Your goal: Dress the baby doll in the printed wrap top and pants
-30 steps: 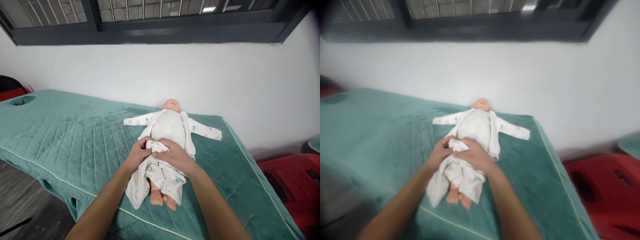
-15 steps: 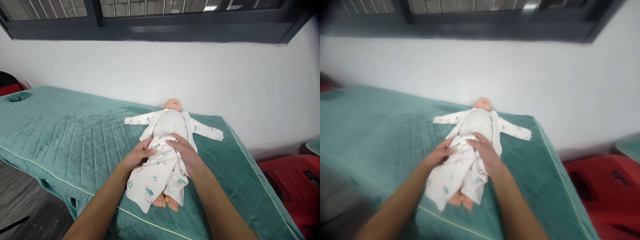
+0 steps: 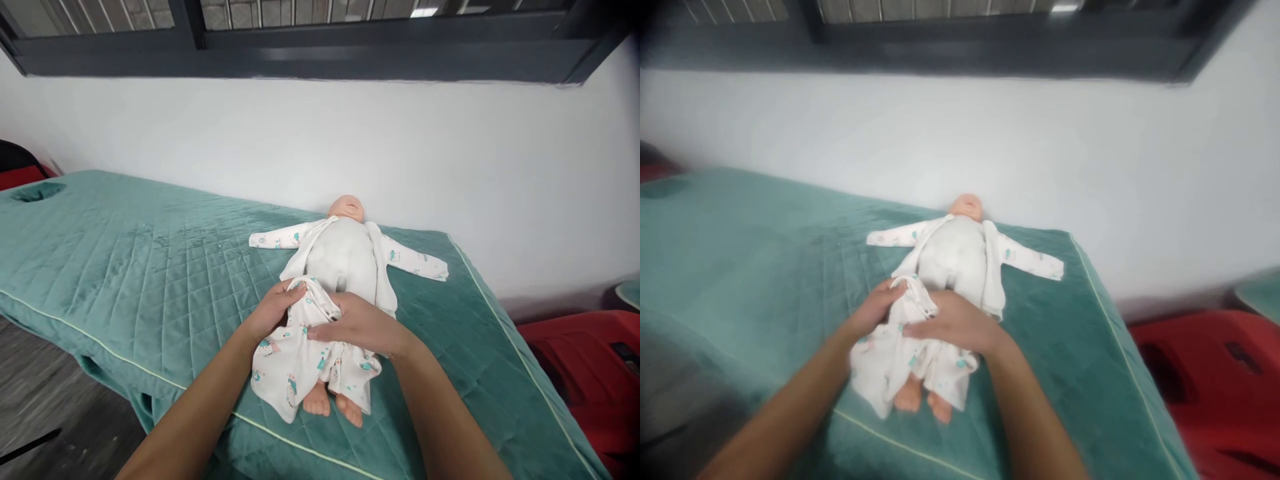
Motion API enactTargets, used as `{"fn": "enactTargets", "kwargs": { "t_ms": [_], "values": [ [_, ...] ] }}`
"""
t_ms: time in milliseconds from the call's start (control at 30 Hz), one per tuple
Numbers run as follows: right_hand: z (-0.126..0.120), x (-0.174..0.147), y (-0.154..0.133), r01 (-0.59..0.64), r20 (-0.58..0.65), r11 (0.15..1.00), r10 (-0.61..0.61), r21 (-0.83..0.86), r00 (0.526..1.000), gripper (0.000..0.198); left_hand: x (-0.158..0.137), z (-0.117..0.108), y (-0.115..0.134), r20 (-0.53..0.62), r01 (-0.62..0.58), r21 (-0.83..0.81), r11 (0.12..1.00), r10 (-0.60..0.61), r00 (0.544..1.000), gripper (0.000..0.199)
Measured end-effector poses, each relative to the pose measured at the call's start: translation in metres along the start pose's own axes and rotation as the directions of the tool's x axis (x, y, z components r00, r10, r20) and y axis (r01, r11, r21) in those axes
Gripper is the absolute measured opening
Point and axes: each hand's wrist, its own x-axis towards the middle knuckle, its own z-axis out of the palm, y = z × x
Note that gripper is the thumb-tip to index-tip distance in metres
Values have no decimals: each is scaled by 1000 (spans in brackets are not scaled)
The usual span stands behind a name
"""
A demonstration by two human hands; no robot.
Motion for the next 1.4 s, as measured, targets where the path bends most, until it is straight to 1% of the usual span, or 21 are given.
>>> {"fn": "enactTargets", "kwargs": {
  "t_ms": [33, 100, 200, 233, 300, 367, 467, 500, 567, 633, 700, 833, 933, 1000, 1067, 1167, 1233, 1300, 1400],
  "values": [
    [0, -1, 1, -18, -12, 1000, 18, 18, 1000, 35, 0, 0, 0, -9, 0, 15, 1000, 0, 1000, 41],
    [0, 0, 5, -41, -107, 993, 53, 113, 993, 34, 2, 0, -1, -7, -4, 53, 999, 5, 1000, 43],
    [-1, 5, 11, -14, -296, 951, 110, 308, 949, 35, 4, -1, -2, 25, -40, 108, 993, 37, 999, 46],
    [-1, 6, 13, 0, -339, 933, 130, 359, 932, 36, 4, -1, -1, 48, -55, 117, 992, 50, 998, 47],
    [-1, 9, 14, 17, -385, 905, 165, 426, 908, 35, 2, 0, 0, 103, -68, 136, 988, 55, 993, 49],
    [0, 9, 14, 28, -396, 892, 171, 450, 902, 34, -1, 2, 2, 129, -42, 164, 986, 21, 991, 46],
    [1, 8, 15, 47, -395, 913, 129, 405, 910, 34, -11, 11, 4, 92, 25, 153, 988, -40, 995, 39],
    [1, 8, 15, 52, -398, 924, 112, 378, 911, 36, -15, 15, 4, 82, 21, 121, 992, -31, 996, 38],
    [1, 7, 16, 58, -405, 943, 85, 328, 910, 40, -24, 24, 4, 64, -29, 40, 999, 27, 998, 36],
    [0, 5, 16, 70, -389, 954, 51, 290, 920, 40, -34, 34, 4, 31, -73, -44, 996, 75, 997, 34],
    [0, 4, 16, 80, -353, 967, 10, 242, 936, 36, -43, 43, 4, -24, -71, -127, 989, 69, 997, 32],
    [-3, 2, 13, 90, -284, 994, -69, 61, 956, 28, -64, 59, 6, -98, 25, -281, 959, -55, 994, 32],
    [-4, 1, 11, 112, -211, 989, -129, -94, 969, 23, -85, 69, 7, -162, 94, -372, 923, -165, 973, 31],
    [-3, 1, 11, 114, -144, 978, -140, -174, 980, 18, -101, 76, 6, -218, 96, -410, 907, -200, 955, 32],
    [-2, 1, 11, 106, -81, 964, -129, -245, 988, 15, -117, 82, 2, -256, 67, -443, 894, -198, 946, 37],
    [-1, 2, 13, 105, -21, 937, -118, -334, 993, 8, -138, 88, -13, -249, 61, -523, 850, -221, 943, 41],
    [-1, 2, 14, 116, 17, 920, -118, -376, 993, 17, -147, 89, -28, -235, 86, -576, 813, -265, 935, 40],
    [-2, 1, 14, 122, 51, 906, -111, -404, 993, 24, -154, 89, -45, -255, 93, -605, 791, -303, 918, 40],
    [-2, -1, 12, 106, 64, 898, -87, -427, 994, 25, -158, 83, -68, -325, 71, -590, 804, -317, 891, 41]
  ]
}}
